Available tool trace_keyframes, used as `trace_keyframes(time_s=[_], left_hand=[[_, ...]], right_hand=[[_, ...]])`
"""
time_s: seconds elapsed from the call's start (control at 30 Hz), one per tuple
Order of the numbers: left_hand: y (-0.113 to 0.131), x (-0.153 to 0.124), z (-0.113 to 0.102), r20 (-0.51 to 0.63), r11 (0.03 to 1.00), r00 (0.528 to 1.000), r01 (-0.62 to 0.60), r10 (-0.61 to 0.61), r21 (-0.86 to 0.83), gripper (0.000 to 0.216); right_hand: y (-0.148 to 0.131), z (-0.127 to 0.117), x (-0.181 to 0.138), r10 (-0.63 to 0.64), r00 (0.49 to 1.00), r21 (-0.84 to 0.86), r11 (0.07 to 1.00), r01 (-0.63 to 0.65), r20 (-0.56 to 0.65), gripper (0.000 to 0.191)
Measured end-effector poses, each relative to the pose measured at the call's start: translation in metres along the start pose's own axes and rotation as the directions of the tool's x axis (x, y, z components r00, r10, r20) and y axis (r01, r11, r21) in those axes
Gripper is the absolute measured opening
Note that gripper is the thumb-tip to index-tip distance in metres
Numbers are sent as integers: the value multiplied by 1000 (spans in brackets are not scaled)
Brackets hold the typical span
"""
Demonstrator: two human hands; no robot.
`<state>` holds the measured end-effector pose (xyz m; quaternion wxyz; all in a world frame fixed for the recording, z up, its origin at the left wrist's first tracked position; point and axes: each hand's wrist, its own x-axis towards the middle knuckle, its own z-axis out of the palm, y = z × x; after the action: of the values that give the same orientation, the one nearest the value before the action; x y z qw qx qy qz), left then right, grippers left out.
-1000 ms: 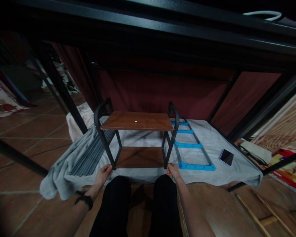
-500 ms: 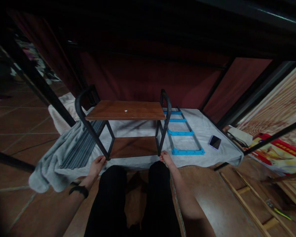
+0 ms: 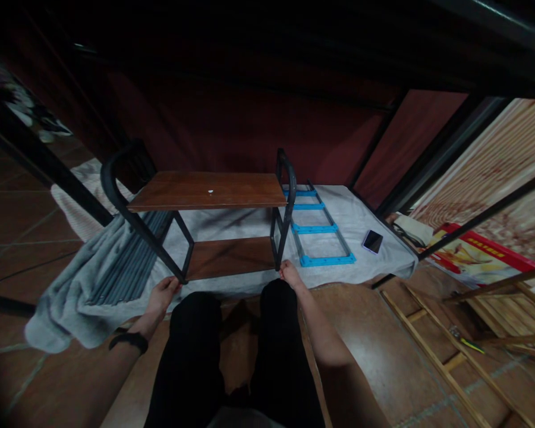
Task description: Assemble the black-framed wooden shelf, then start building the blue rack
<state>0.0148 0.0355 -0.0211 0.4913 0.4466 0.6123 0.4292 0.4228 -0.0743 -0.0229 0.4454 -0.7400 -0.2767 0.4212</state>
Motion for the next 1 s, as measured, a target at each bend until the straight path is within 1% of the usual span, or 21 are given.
trace_keyframes(time_s=[0.13,0.37,0.6,0.87,1.0], left_hand=[[3,-1,0,-5,1000,1000,3,-3,16,13],[1,1,1,-3,1000,1000,-7,7,9,14],[2,1,-1,31,1000,999,-16,17,-12,15],[4,0,-3,41,1000,999,-1,1,-2,27],[5,-1,-2,38,1000,999,-7,7,-1,29]], right_hand=[[1,1,0,-13,1000,0,1000,13,-23,11],[2,3,0,-19,999,30,999,20,-42,12],[6,3,2,-22,999,60,998,24,-35,12],[7,2,-1,-28,999,73,997,31,-36,14],[8,2,1,-16,999,78,997,19,-41,12]])
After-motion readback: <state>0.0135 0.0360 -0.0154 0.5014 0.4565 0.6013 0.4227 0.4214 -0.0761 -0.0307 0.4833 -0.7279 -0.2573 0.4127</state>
